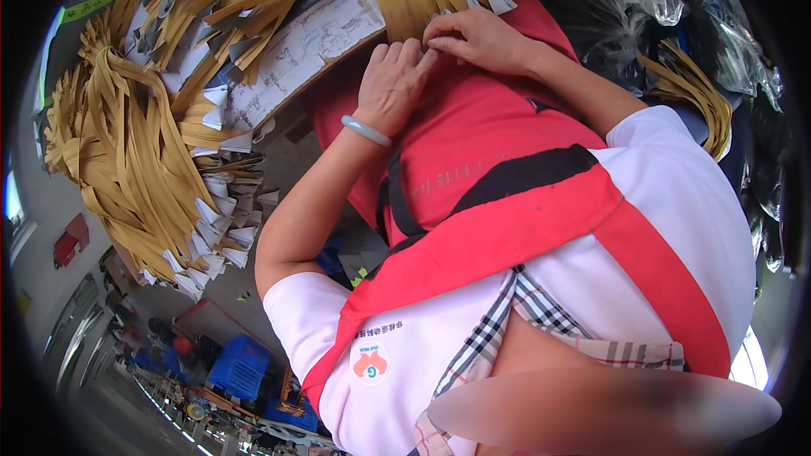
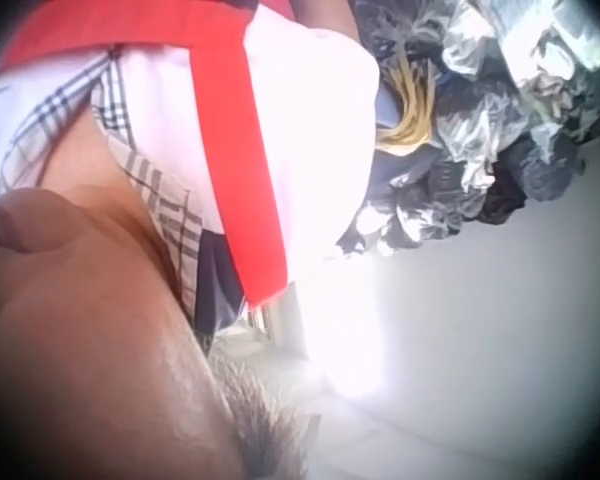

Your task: Assembling small metal components onto the ends of yellow fabric straps.

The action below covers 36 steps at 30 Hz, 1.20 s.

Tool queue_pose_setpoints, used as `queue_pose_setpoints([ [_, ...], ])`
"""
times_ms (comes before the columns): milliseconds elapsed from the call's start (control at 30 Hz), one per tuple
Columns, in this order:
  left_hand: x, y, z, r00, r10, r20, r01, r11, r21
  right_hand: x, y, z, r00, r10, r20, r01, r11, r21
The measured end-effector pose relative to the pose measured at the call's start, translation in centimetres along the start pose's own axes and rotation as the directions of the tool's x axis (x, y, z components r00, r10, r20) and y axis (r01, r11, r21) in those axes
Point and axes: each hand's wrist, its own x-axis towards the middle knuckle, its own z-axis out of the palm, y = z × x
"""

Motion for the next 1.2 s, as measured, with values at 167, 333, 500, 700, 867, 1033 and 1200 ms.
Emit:
queue_pose_setpoints([
  [167, 0.7, -0.9, 0.2, 0.998, -0.020, 0.067, 0.005, 0.975, 0.221, 0.4, -0.3, 0.0, 0.999, -0.028, 0.023, 0.029, 1.000, -0.013],
  [333, 0.3, -1.5, -3.6, 0.989, -0.144, 0.041, 0.147, 0.879, -0.454, 0.2, -1.0, -0.5, 0.998, 0.037, 0.054, -0.044, 0.991, 0.123],
  [500, -0.1, -0.8, -6.3, 0.877, -0.474, 0.079, 0.149, 0.112, -0.982, 0.4, -3.1, -0.6, 0.967, -0.257, -0.005, 0.213, 0.789, 0.576],
  [700, -1.1, -1.4, -6.3, 0.827, -0.558, 0.061, 0.039, -0.053, -0.998, 1.6, -5.8, -1.0, 0.961, -0.264, 0.085, 0.170, 0.804, 0.570],
  [867, -1.1, -1.6, -6.3, 0.815, -0.579, 0.019, -0.021, -0.063, -0.998, 2.3, -5.9, -1.2, 0.964, -0.246, 0.102, 0.154, 0.827, 0.541],
  [1033, -0.7, -1.2, -6.4, 0.799, -0.602, -0.006, -0.099, -0.121, -0.988, 2.6, -6.0, -1.1, 0.921, -0.389, -0.012, 0.358, 0.833, 0.422],
  [1200, -0.2, -1.6, -8.2, 0.842, -0.505, 0.191, 0.093, -0.214, -0.972, 3.3, -6.0, -2.8, 0.928, -0.342, 0.150, 0.173, 0.751, 0.638],
])
